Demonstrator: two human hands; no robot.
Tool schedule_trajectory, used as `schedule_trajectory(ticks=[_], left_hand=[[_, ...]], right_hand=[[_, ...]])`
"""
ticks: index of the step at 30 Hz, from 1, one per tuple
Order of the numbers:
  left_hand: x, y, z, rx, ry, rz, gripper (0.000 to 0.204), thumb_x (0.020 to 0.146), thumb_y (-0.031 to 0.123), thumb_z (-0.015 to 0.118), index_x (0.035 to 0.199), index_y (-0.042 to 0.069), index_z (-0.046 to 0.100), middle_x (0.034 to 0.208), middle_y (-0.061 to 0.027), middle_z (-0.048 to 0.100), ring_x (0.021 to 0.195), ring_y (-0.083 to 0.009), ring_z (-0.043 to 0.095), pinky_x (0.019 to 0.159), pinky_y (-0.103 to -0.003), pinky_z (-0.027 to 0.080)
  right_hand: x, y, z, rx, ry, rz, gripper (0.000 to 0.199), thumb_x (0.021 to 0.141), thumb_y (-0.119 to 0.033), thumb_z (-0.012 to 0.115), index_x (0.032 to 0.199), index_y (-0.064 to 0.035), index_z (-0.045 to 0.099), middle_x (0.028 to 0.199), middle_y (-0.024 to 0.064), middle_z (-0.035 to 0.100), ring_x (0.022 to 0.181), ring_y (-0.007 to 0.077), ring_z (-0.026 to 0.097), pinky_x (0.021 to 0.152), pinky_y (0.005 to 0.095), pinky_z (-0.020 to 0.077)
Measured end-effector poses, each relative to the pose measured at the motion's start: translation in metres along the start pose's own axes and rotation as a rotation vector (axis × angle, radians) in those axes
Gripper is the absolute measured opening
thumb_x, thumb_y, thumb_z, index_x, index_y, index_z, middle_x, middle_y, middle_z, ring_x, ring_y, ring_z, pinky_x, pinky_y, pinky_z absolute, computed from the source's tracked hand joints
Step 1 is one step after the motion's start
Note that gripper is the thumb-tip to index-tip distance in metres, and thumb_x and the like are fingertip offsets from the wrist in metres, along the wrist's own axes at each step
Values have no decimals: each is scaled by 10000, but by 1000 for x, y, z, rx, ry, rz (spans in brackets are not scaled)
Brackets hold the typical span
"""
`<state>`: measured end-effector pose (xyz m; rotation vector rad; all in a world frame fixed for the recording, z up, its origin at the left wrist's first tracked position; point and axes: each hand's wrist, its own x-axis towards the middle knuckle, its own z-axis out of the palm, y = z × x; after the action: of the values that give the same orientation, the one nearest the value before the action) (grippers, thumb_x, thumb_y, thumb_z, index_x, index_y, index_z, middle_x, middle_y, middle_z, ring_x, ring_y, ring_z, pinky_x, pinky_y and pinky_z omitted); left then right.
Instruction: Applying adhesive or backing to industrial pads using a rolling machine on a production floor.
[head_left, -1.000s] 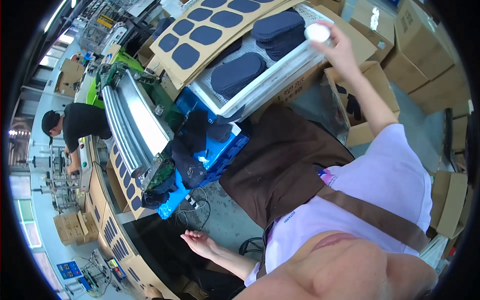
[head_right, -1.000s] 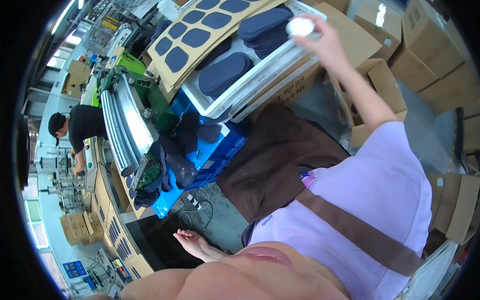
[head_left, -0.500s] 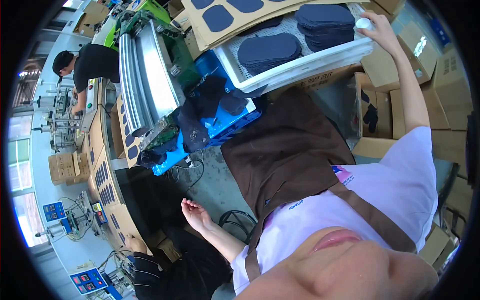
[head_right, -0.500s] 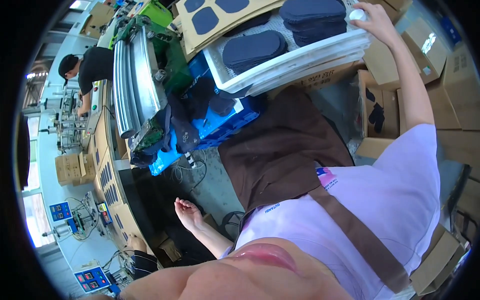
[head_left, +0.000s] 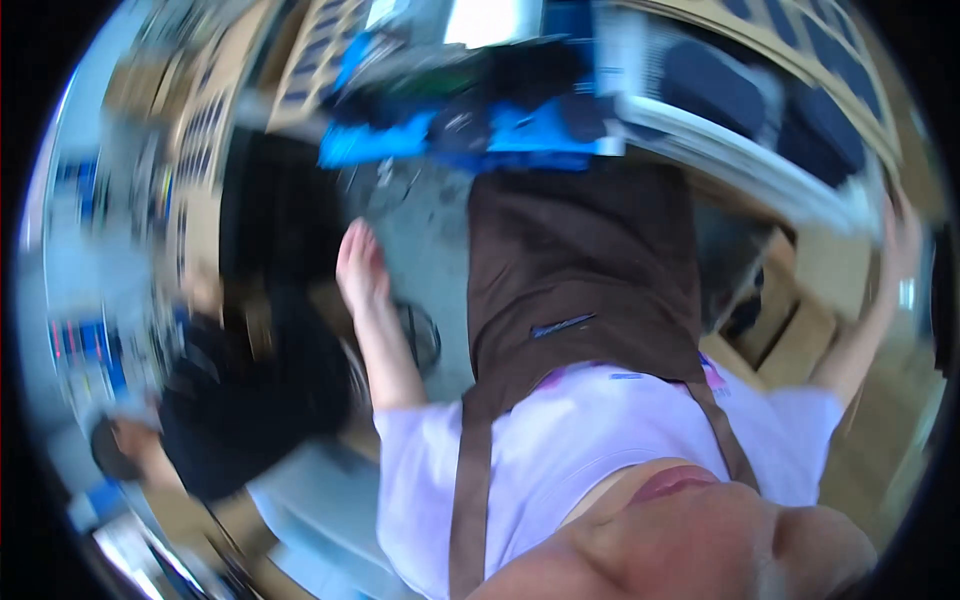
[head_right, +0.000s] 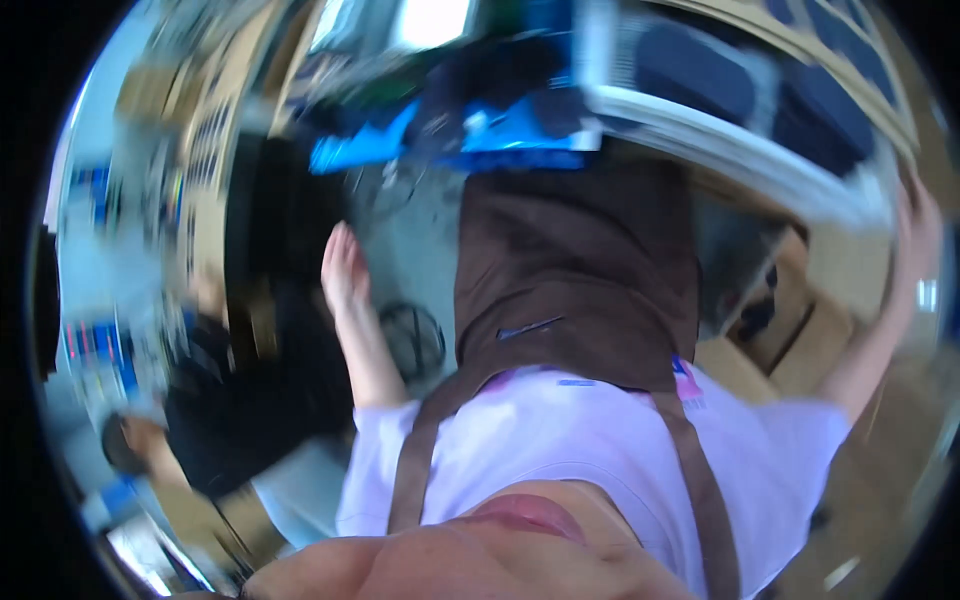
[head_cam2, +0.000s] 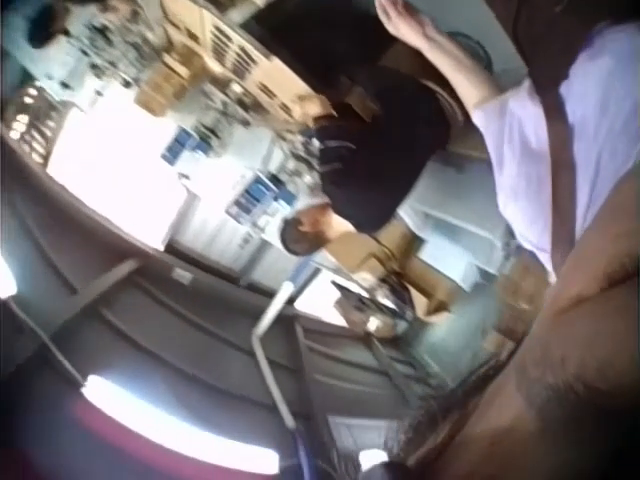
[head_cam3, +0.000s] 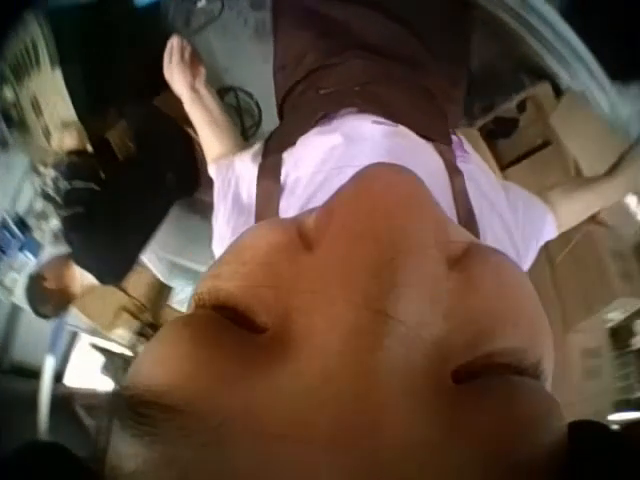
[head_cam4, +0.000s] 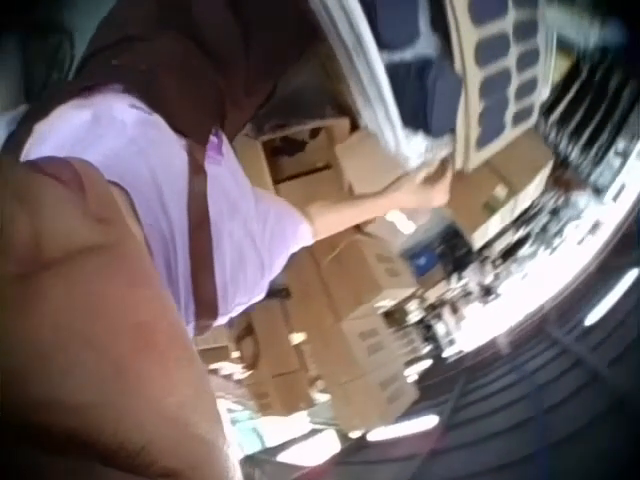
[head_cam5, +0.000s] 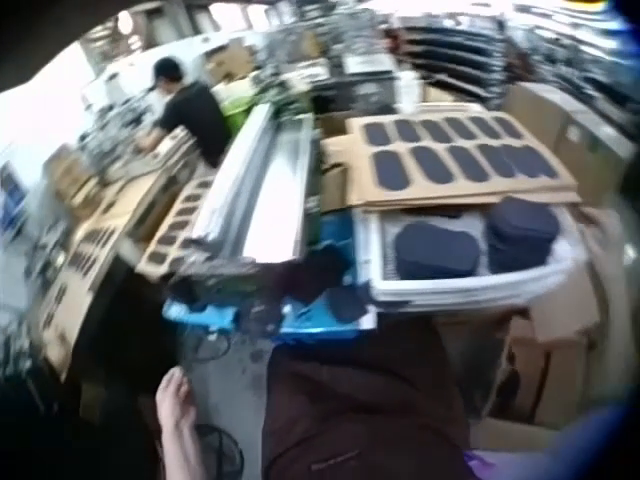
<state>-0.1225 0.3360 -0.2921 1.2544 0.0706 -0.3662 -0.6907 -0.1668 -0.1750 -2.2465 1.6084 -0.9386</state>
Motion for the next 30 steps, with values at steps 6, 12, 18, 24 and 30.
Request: schedule_trajectory(ticks=[6, 12, 18, 24, 30], left_hand=[[1, -14, -17, 33, 246, -25, 195, 928, 192, 730, 886, 5, 696, 668, -20, 641, 513, -45, 532, 475, -147, 413], [-38, -3, -17, -76, 259, 21, 295, 869, -55, 678, 1163, -53, 647, 1081, -151, 688, 925, -205, 699, 786, -259, 598], [-129, -2, -77, 679, 683, 160, 846, 824, 131, 684, 1540, -23, 260, 1598, -213, 260, 1467, -392, 286, 1193, -408, 311], [-263, -19, -184, 907, 1297, 404, 720, 770, 44, 637, 1439, -29, 380, 1434, -245, 397, 1273, -368, 489, 1045, -393, 451], [-406, -39, -298, 790, 1993, 440, 488, 751, -87, 528, 1230, -12, 470, 1196, -189, 454, 917, -255, 580, 820, -365, 525]], right_hand=[[-111, -99, 67, 81, 133, -633, 72, 950, -16, 625, 917, -22, 689, 815, 69, 666, 688, 175, 585, 661, 274, 497], [-162, -182, 198, 460, -785, -984, 159, 905, 22, 628, 1044, -5, 699, 862, 91, 691, 738, 207, 617, 694, 306, 501], [-181, -233, 271, 772, -1177, -664, 213, 981, -77, 602, 1169, -14, 679, 940, 99, 712, 799, 204, 654, 755, 278, 506], [-210, -276, 302, 722, -1420, -856, 253, 978, -79, 604, 1221, -36, 662, 1005, 103, 717, 815, 211, 658, 768, 281, 508], [-254, -336, 302, 479, -1359, -1247, 366, 962, -66, 613, 1328, -71, 595, 1038, 98, 716, 833, 222, 667, 767, 292, 519]])
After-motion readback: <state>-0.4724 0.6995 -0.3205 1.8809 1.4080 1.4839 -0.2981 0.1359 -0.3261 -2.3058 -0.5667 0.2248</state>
